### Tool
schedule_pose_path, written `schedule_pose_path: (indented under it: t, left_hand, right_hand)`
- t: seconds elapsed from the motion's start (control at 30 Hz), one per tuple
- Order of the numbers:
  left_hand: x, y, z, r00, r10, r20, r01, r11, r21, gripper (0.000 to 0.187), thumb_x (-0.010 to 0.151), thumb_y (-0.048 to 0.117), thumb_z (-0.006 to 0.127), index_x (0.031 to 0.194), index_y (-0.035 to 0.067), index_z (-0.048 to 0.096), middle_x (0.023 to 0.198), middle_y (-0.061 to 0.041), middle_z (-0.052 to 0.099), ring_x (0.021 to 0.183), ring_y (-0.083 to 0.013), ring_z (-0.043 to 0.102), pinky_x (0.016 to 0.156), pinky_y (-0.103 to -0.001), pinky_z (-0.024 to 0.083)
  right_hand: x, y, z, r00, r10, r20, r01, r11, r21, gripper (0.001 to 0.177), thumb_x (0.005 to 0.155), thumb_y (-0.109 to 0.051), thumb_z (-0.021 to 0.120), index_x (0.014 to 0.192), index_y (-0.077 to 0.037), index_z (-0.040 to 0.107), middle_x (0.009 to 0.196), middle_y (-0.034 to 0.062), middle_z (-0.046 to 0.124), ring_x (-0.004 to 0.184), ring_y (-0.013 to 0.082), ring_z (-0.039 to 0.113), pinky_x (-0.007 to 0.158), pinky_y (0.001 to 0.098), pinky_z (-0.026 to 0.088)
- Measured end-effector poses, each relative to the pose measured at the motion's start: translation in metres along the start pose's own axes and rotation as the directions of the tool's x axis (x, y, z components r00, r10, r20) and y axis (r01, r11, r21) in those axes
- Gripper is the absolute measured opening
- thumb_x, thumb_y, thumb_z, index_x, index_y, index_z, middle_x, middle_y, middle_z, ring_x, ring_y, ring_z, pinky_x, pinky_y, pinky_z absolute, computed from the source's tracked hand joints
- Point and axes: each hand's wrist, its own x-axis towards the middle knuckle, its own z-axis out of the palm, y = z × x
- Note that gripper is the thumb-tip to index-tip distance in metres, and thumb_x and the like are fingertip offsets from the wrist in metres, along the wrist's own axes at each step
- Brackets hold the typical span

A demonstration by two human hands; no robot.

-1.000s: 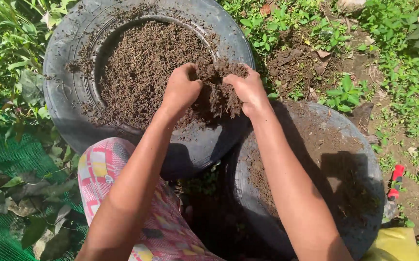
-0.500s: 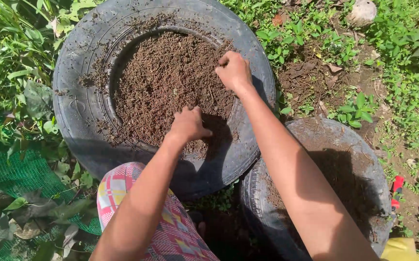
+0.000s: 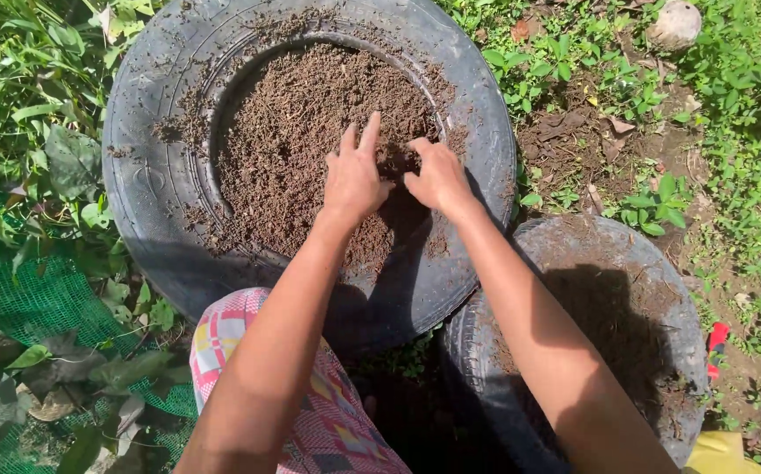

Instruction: Mixing soil in a recycled tire planter and planting green cuttings.

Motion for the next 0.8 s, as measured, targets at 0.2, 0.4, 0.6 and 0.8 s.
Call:
schedule_pose_path:
  t: [0.2, 0.4, 0.6, 0.8]
  left_hand:
    - [0.018, -0.045, 0.023, 0.928, -0.372, 0.026, 0.351, 0.895, 0.276, 0.084, 0.083, -0.007, 0.067, 0.153, 0.03, 0.038, 0.162, -0.016, 0.016, 0.14, -0.0538, 0.021, 0.108, -0.062, 0.035]
    - [0.04, -0.076, 0.027, 0.946, -0.145, -0.291, 0.182, 0.978, 0.104, 0.034, 0.097, 0.0, 0.047, 0.115, 0.005, 0.076, 0.114, -0.025, 0.071, 0.094, -0.0359, 0.073, 0.083, -0.048, 0.063]
    - [0.035, -0.045, 0.014, 0.663, 0.453, -0.596, -0.033, 0.813, 0.581, 0.076, 0.051, -0.001, 0.061, 0.125, 0.003, 0.079, 0.131, -0.034, 0.067, 0.111, -0.065, 0.057, 0.077, -0.07, 0.044]
    - [-0.043, 0.045, 0.089, 0.863, 0.505, 0.033, -0.501, 0.844, 0.191, 0.033, 0.095, 0.01, 0.069, 0.128, 0.004, 0.067, 0.142, -0.023, 0.059, 0.138, -0.0411, 0.052, 0.12, -0.049, 0.044]
  right_hand:
    - [-0.078, 0.0, 0.048, 0.733, -0.625, 0.27, 0.674, 0.722, -0.158, 0.045, 0.086, -0.002, 0.064, 0.126, -0.02, 0.072, 0.129, 0.0157, 0.061, 0.123, 0.0362, 0.056, 0.101, 0.0485, 0.05]
    - [0.013, 0.035, 0.002, 0.984, -0.159, -0.077, 0.125, 0.936, -0.329, 0.054, 0.083, -0.009, 0.068, 0.136, -0.008, 0.06, 0.148, 0.025, 0.046, 0.14, 0.0466, 0.041, 0.114, 0.054, 0.035]
    - [-0.071, 0.041, 0.087, 0.979, -0.032, 0.2, 0.049, 0.995, -0.082, 0.025, 0.092, -0.001, 0.062, 0.117, 0.001, 0.066, 0.159, 0.0294, 0.042, 0.155, 0.0399, 0.034, 0.13, 0.0425, 0.032]
    - [-0.257, 0.099, -0.063, 0.75, 0.221, -0.624, -0.294, 0.956, -0.014, 0.045, 0.087, -0.007, 0.074, 0.131, -0.008, 0.066, 0.132, 0.0173, 0.059, 0.119, 0.0397, 0.055, 0.102, 0.0484, 0.046]
